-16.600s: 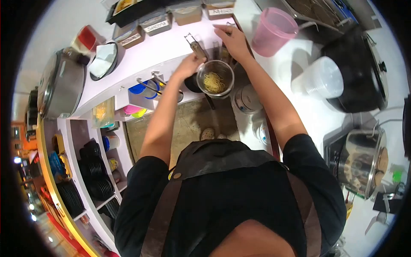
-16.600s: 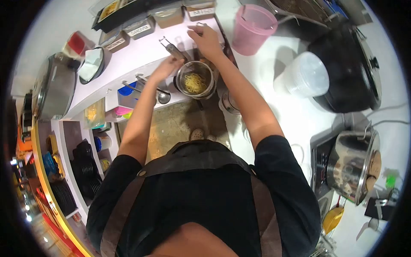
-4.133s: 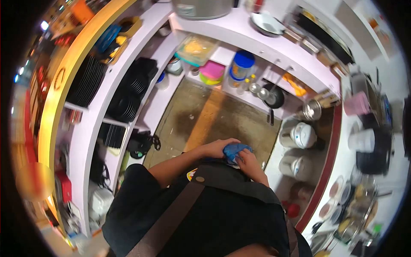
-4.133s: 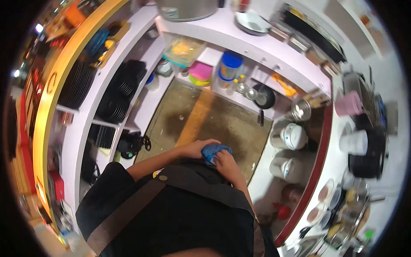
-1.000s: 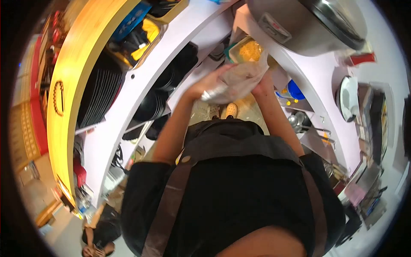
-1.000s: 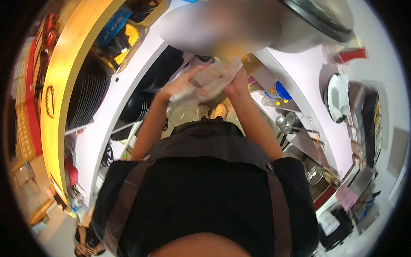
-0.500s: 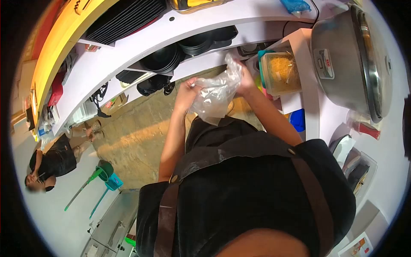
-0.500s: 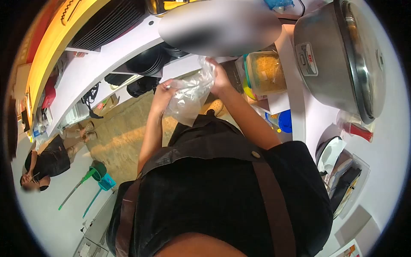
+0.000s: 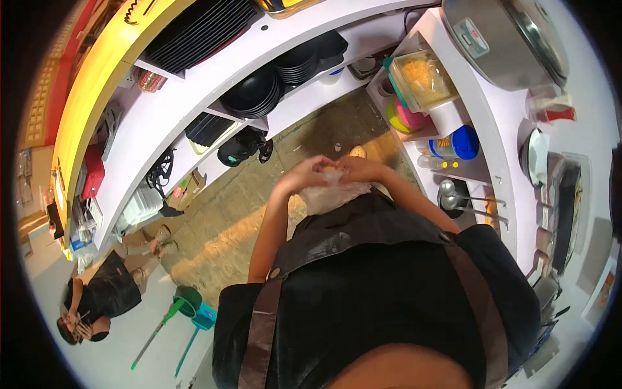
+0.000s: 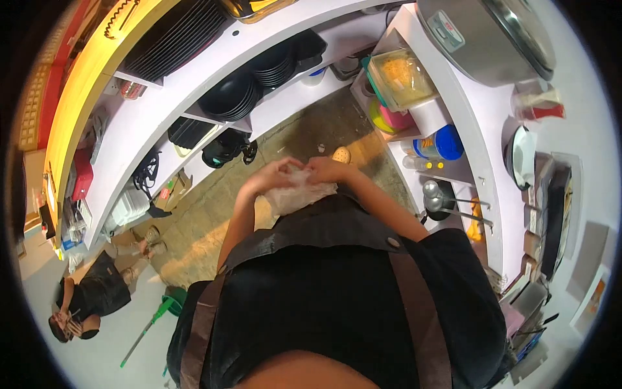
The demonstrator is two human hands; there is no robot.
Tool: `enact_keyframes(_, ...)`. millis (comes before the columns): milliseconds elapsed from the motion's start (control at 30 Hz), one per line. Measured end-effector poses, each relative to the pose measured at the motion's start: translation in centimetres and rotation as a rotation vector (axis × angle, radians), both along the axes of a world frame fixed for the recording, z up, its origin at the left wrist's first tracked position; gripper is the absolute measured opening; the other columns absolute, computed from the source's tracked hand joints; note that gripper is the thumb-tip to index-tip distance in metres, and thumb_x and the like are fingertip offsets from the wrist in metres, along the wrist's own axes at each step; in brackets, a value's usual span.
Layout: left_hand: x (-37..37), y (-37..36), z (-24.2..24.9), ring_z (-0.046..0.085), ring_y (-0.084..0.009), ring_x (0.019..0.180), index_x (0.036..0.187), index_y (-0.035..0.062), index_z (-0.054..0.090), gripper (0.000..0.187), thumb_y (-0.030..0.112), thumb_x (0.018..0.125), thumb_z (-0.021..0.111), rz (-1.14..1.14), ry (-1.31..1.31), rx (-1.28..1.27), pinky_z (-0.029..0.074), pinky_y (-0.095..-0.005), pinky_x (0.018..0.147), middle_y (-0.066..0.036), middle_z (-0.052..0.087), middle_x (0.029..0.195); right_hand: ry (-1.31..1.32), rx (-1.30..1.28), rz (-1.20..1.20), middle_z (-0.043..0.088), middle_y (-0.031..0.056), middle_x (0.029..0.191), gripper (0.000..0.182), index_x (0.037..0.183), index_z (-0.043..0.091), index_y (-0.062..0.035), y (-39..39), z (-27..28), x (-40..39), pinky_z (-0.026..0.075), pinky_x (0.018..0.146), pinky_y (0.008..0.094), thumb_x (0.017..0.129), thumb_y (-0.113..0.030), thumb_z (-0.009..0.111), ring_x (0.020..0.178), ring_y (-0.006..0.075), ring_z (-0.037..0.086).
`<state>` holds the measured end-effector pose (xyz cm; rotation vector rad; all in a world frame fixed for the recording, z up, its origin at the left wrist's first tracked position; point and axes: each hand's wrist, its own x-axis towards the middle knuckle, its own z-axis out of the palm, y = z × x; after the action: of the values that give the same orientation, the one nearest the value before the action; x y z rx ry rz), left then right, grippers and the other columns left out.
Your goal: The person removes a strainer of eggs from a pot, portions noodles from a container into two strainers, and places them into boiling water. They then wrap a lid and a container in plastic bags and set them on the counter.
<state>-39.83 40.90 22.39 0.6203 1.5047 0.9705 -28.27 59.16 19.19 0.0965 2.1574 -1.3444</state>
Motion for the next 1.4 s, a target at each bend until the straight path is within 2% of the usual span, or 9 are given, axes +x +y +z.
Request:
enact_keyframes(67,0.6,-2.5,-1.5,0.054,-0.0097,0.071,0.102,0.0037,0.06,0.035,0.012,0.068,0.065,-0.16,-0.104,-0.051,0.044,-0.0239,0.063,-0.004,0.058,0.078,-0.121,0.078,0.007,0.059,0.0157,0.102,0.046,0.102,0.058,-0.0005,-1.9,1.9,1.3,0.043,0.082,0.0345,0.065,-0.027,0.066,0.097,0.0263,0.056)
enact_keyframes(100,1.1,-3.2,-0.8,0.055,-0.0099,0.069,0.1,0.0029,0.061,0.035,0.011,0.066,0.064,-0.223,0.069,-0.052,0.045,-0.0252,0.06,-0.005,0.061,0.079,-0.084,0.09,-0.05,0.06,0.016,0.1,0.044,0.102,0.058,-0.0006,-2.4,1.4,2.1,0.044,0.082,0.0346,0.066,-0.026,0.065,0.096,0.0264,0.057)
enact_keyframes(600,1.6,-2.5,-2.4,0.044,-0.0043,0.049,0.075,0.0049,0.065,0.014,0.017,0.072,0.071,0.251,0.075,-0.117,0.034,-0.021,0.045,0.004,0.054,0.059,0.147,-0.069,-0.776,0.058,0.0171,0.104,0.035,0.106,0.055,0.0034,-3.4,-3.2,7.7,0.04,0.087,0.0331,0.078,-0.016,0.052,0.099,0.0274,0.054)
enact_keyframes(667,0.5,-1.3,-2.4,0.044,-0.0031,0.051,0.074,0.0055,0.064,0.011,0.015,0.073,0.07,0.179,0.041,-0.148,0.035,-0.0194,0.047,0.004,0.055,0.062,0.26,-0.072,-0.911,0.06,0.0109,0.089,0.026,0.1,0.056,0.0024,-3.3,-5.5,9.0,0.043,0.078,0.0321,0.078,-0.009,0.048,0.087,0.0198,0.056)
enact_keyframes(867,-1.2,1.9,-5.3,0.047,-0.0043,0.052,0.077,0.0048,0.064,0.006,0.011,0.076,0.065,0.082,-0.046,-0.164,0.037,-0.0181,0.049,0.003,0.056,0.063,0.209,-0.189,-1.112,0.058,0.0054,0.085,0.021,0.095,0.055,0.0031,-3.7,-11.2,11.8,0.043,0.075,0.0283,0.079,-0.007,0.046,0.082,0.0141,0.053)
enact_keyframes(967,-0.4,4.6,-5.4,0.047,-0.0054,0.051,0.077,0.0027,0.062,0.007,0.009,0.079,0.061,-0.044,0.043,-0.24,0.037,-0.0183,0.048,0.002,0.054,0.062,0.192,-0.24,-1.241,0.062,0.0148,0.087,0.033,0.105,0.057,0.0002,-4.1,-9.4,13.8,0.044,0.076,0.0305,0.076,-0.015,0.051,0.083,0.0219,0.059)
enact_keyframes(1067,0.1,7.3,-7.0,0.047,-0.0049,0.052,0.077,0.0024,0.062,0.012,0.014,0.079,0.064,-0.128,0.024,-0.272,0.037,-0.018,0.048,0.003,0.053,0.061,0.227,-0.358,-1.48,0.061,0.0109,0.081,0.029,0.099,0.058,0.0003,-4.6,-8.7,15.6,0.043,0.072,0.0289,0.075,-0.014,0.052,0.077,0.0164,0.056)
enact_keyframes(1167,1.2,10.2,-7.0,0.048,-0.004,0.054,0.077,0.0027,0.062,0.017,0.019,0.078,0.068,-0.14,0.036,-0.327,0.038,-0.0175,0.049,0.003,0.053,0.062,0.142,-0.37,-1.48,0.061,0.0095,0.079,0.024,0.094,0.058,0.0013,-3.4,-13.0,17.4,0.043,0.069,0.0295,0.074,-0.011,0.051,0.075,0.0161,0.055)
enact_keyframes(1400,0.1,16.0,-8.4,0.049,-0.0051,0.053,0.08,0.0022,0.064,0.018,0.02,0.078,0.067,-0.144,0.074,-0.363,0.04,-0.0177,0.05,0.002,0.055,0.063,0.095,-0.34,-1.556,0.06,0.011,0.079,0.024,0.092,0.058,0.0016,3.4,-12.0,17.1,0.043,0.069,0.0308,0.073,-0.011,0.052,0.074,0.0185,0.056)
